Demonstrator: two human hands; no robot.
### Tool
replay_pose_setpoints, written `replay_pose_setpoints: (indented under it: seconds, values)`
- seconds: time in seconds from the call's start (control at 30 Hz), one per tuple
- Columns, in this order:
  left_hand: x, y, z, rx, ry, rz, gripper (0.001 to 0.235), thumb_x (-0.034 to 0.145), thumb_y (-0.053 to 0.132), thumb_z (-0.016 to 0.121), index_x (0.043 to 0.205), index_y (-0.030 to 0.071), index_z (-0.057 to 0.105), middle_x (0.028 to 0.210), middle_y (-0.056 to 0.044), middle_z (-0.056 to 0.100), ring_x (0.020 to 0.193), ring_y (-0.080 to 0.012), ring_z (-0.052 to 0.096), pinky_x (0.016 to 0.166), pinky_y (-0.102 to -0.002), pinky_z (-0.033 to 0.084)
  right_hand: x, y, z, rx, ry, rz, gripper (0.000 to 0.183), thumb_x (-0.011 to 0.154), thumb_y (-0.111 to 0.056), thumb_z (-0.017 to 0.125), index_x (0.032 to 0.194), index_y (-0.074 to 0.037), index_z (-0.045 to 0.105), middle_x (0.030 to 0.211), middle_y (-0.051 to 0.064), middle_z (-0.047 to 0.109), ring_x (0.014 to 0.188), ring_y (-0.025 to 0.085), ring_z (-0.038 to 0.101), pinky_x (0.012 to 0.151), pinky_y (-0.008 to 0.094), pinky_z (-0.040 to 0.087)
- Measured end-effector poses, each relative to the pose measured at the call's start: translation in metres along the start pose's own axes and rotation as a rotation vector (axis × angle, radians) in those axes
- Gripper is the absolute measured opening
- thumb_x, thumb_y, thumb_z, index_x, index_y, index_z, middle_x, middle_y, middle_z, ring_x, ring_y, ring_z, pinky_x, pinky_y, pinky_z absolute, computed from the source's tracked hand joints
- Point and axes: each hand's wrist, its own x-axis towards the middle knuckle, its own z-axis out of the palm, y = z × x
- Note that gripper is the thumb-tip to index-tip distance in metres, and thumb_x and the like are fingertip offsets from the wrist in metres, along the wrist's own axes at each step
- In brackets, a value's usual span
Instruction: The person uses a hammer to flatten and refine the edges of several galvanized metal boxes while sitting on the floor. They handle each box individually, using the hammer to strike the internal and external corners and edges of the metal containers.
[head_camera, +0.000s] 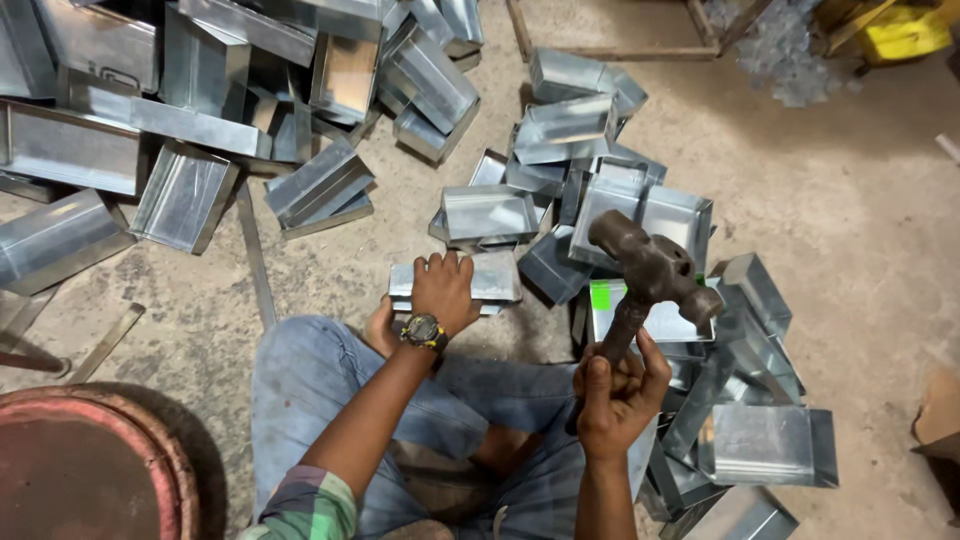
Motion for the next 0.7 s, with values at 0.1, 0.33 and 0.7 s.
replay_pose_setpoints:
  seconds: [0.1, 0.33, 0.7]
  values:
    - [0.001, 0.003, 0.007, 0.038, 0.036, -0.007, 0.047, 0.063, 0.028, 0.079, 0.104, 0.009, 0.065, 0.098, -0.010, 0.065, 0.095, -0.0298, 0.061, 0.085, -0.047, 0.043, -0.015, 0.019, 0.005, -0.040, -0.013, 0.107, 0.049, 0.104, -0.009, 0.063, 0.149, -0.012, 0.043, 0.079, 0.003, 0.064, 0.057, 0.003, 0.052, 0.050, 0.019, 0.041]
    - [0.006, -0.001, 0.016, 0.040, 0.109, -0.011, 0.033, 0.068, 0.018, 0.072, 0.100, 0.009, 0.066, 0.096, -0.011, 0.065, 0.093, -0.0303, 0.061, 0.083, -0.046, 0.042, -0.025, 0.041, 0.012, -0.589, -0.183, 0.430, 0.051, 0.096, -0.007, 0.069, 0.146, -0.010, 0.061, 0.070, 0.004, 0.058, 0.061, 0.006, 0.048, 0.053, 0.023, 0.040]
    - [0.003, -0.001, 0.032, 0.038, 0.132, -0.022, 0.027, 0.071, 0.015, 0.069, 0.098, 0.010, 0.066, 0.095, -0.010, 0.067, 0.094, -0.0295, 0.061, 0.084, -0.046, 0.042, -0.051, 0.071, 0.022, -0.227, -0.098, 0.252, 0.043, 0.107, -0.009, 0.061, 0.149, -0.007, 0.051, 0.090, 0.006, 0.064, 0.068, 0.007, 0.054, 0.058, 0.023, 0.045]
